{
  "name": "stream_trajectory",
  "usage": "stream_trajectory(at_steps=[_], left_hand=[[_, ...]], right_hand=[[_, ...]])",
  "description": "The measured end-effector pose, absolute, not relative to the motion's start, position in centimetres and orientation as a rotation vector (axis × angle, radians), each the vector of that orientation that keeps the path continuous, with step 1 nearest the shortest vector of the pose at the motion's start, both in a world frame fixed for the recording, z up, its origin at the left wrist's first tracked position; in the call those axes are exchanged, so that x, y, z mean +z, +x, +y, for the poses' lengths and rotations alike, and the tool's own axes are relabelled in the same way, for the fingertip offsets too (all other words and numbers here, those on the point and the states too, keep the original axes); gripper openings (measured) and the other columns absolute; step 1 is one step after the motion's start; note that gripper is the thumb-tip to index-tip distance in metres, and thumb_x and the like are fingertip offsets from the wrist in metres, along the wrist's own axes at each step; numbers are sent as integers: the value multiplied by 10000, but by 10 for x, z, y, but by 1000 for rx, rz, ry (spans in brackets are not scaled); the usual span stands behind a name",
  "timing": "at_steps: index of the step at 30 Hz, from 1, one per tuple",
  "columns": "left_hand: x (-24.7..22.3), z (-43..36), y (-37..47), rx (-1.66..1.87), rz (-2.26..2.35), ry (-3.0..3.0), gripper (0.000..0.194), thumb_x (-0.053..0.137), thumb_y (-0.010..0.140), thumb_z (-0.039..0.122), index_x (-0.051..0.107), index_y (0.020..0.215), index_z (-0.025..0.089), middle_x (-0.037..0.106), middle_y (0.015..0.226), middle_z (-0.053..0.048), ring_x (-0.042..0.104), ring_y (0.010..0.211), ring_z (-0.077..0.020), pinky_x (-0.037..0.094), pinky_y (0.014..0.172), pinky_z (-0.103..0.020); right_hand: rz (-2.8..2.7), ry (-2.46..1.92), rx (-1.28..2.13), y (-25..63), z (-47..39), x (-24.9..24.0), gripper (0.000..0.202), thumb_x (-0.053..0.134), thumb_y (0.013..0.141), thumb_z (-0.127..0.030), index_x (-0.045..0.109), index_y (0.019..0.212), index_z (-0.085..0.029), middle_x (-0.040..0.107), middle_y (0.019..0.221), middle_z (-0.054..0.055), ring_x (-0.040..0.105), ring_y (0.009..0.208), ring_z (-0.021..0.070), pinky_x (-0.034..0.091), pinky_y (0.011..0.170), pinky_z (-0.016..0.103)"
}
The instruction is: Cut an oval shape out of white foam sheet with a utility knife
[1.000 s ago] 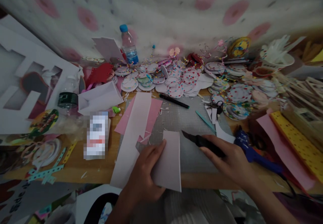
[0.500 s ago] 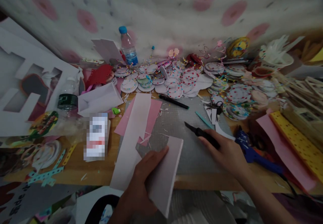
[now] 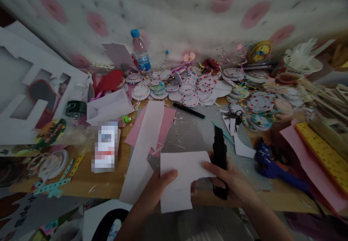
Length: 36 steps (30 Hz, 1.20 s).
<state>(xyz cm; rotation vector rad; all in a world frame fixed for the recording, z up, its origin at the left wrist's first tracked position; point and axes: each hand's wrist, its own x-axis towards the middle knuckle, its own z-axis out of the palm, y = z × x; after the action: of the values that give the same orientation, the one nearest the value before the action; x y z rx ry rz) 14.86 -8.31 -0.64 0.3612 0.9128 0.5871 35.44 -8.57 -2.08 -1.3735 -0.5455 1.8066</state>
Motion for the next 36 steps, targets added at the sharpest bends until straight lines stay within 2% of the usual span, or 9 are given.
stream_trajectory(at_steps=[4,8,12,17,23,28,30,36], left_hand=[[-8,-79,145,752,1110,521,440,806,664,449,728,930,108,732,769,-89,632,600,-145,462,539,-209],[-10,-76,147,778,1069,495,494,800,642,501,725,931,107,719,706,-91,649,585,-180,453,498,-227],[-10,-71,149,777,1064,549,472,751,680,533,727,922,128,725,735,-100,687,670,-240,501,560,-290],[-7,-65,148,882,984,635,461,751,679,551,740,915,155,745,859,-96,690,808,-241,531,696,-314],[-11,-65,156,911,1062,796,320,681,812,426,720,899,121,743,802,-86,668,706,-174,526,684,-285],[-9,-64,159,1012,1259,801,302,715,760,418,678,741,118,689,635,-44,616,585,-146,510,588,-258],[-8,-63,156,983,1279,827,303,731,728,420,672,712,123,663,594,-28,588,542,-140,495,551,-255],[-10,-67,145,677,1134,1050,248,674,785,383,718,822,142,687,723,-37,608,668,-157,472,607,-245]], right_hand=[[-343,-1324,1760,355,-87,-21,437,893,552,-359,574,797,-188,409,584,-104,187,400,-19,157,341,128],[-253,-1233,1799,351,-89,-21,416,881,566,-355,587,796,-174,358,517,-122,151,387,-19,169,346,131],[-221,-1198,1724,344,-88,-24,370,858,611,-325,570,792,-180,319,496,-131,169,384,-8,184,356,135],[-45,-1238,1567,341,-85,-29,430,880,576,-293,499,760,-211,316,493,-138,199,370,4,216,336,142],[-112,-1236,1587,338,-95,-33,430,847,640,-338,453,771,-225,286,431,-149,202,367,21,207,355,154],[-289,-1270,1747,338,-109,-38,440,823,665,-399,522,927,-212,319,430,-140,242,387,41,193,394,174],[-335,-1312,1736,340,-110,-37,449,815,661,-438,541,934,-210,343,442,-128,247,388,44,188,393,179],[-444,-1435,1593,343,-97,-26,478,777,657,-517,557,962,-222,321,430,-124,263,382,73,215,376,196]])
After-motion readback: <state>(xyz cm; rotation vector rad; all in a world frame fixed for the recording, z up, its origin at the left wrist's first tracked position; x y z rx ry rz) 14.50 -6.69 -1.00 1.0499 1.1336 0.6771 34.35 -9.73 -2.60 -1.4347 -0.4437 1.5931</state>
